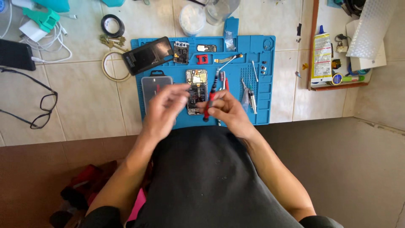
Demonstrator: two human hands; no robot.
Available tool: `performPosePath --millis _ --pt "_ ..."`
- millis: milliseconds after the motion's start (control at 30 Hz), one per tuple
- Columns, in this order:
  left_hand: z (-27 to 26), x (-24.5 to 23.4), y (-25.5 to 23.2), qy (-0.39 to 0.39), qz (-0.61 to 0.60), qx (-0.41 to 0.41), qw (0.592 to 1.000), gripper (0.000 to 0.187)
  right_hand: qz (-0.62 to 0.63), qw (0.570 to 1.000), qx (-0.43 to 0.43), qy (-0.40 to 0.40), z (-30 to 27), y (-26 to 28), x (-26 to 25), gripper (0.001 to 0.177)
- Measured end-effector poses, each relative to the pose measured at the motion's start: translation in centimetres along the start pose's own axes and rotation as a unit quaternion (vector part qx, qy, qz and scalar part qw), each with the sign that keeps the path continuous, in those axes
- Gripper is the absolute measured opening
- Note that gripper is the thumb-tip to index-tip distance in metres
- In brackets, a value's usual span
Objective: The person cleans the internal components of a disassembled smartphone using a cotton swab and a screwdriver. They wipe the motherboard and battery area, then use the screwdriver to adjust or remove small parts inside the device.
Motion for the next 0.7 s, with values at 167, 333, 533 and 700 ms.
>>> performPosePath --millis 167,333,533,700 --pt "-0.3 3.2 1.1 -0.022 0.052 0.016 0.998 0.04 -0.108 0.992 -0.011 0.057 1.5 -2.3 1.6 0.042" --pt "-0.7 1.7 2.5 -0.09 0.051 0.015 0.995 0.034 -0.182 0.98 -0.017 0.081 1.9 -2.1 2.9 0.041" --pt "-0.9 0.6 1.5 -0.109 0.03 0.02 0.993 0.027 -0.602 0.756 -0.237 0.103 3.1 0.6 3.4 0.023" --pt "-0.9 0.2 2.5 -0.091 0.022 0.032 0.995 0.027 -0.646 0.65 -0.338 0.215 2.4 -2.8 5.5 0.026"
Point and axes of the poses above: each hand's wrist, its own z-axis towards the middle knuckle, its own x-axis out of the palm, y = z × x, the point moved 9 cm from there along z, towards the middle knuckle, and after that the axes turned 10 degrees about -x, right-handed, at the moved point
